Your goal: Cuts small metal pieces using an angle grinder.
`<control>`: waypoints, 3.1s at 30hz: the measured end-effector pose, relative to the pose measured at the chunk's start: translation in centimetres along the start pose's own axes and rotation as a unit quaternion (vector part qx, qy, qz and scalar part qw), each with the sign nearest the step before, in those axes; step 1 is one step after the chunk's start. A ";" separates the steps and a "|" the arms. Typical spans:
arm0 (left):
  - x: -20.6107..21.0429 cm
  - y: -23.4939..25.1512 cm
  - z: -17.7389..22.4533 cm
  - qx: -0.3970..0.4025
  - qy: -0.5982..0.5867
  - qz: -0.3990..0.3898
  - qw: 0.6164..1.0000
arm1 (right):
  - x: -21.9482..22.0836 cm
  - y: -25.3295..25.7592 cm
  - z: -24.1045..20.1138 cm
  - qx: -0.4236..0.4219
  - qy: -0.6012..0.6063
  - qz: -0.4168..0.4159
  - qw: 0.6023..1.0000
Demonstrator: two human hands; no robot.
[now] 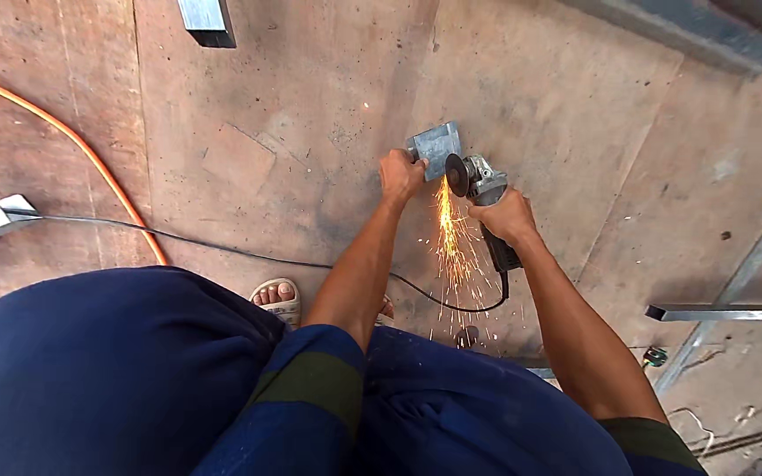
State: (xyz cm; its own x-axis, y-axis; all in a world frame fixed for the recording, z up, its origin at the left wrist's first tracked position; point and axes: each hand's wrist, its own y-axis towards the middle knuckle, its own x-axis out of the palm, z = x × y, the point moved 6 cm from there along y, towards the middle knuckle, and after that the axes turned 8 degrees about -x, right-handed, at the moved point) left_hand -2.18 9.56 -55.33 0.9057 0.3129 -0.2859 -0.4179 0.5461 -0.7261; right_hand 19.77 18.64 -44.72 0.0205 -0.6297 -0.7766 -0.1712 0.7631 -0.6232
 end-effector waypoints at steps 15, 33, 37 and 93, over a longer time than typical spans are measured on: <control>0.1 0.2 -0.1 0.004 -0.003 0.004 1.000 | -0.6 0.6 -0.8 -0.010 -0.004 0.013 1.000; 0.1 0.1 -0.1 -0.006 -0.003 -0.006 1.000 | -0.7 0.6 -1.0 -0.007 -0.010 0.006 1.000; 0.1 0.2 -0.1 -0.007 0.000 -0.008 1.000 | -0.9 0.6 -1.3 -0.004 -0.018 0.003 1.000; 0.0 0.4 -0.4 0.003 -0.021 -0.006 1.000 | -1.6 0.7 -2.0 -0.006 -0.038 -0.001 0.999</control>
State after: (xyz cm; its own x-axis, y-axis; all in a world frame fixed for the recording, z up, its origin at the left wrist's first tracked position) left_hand -2.27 9.47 -55.90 0.9071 0.3386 -0.2501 -0.4072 0.5551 -0.7253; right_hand 17.61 19.91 -43.73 0.0963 -0.6172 -0.7809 -0.1837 0.7600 -0.6234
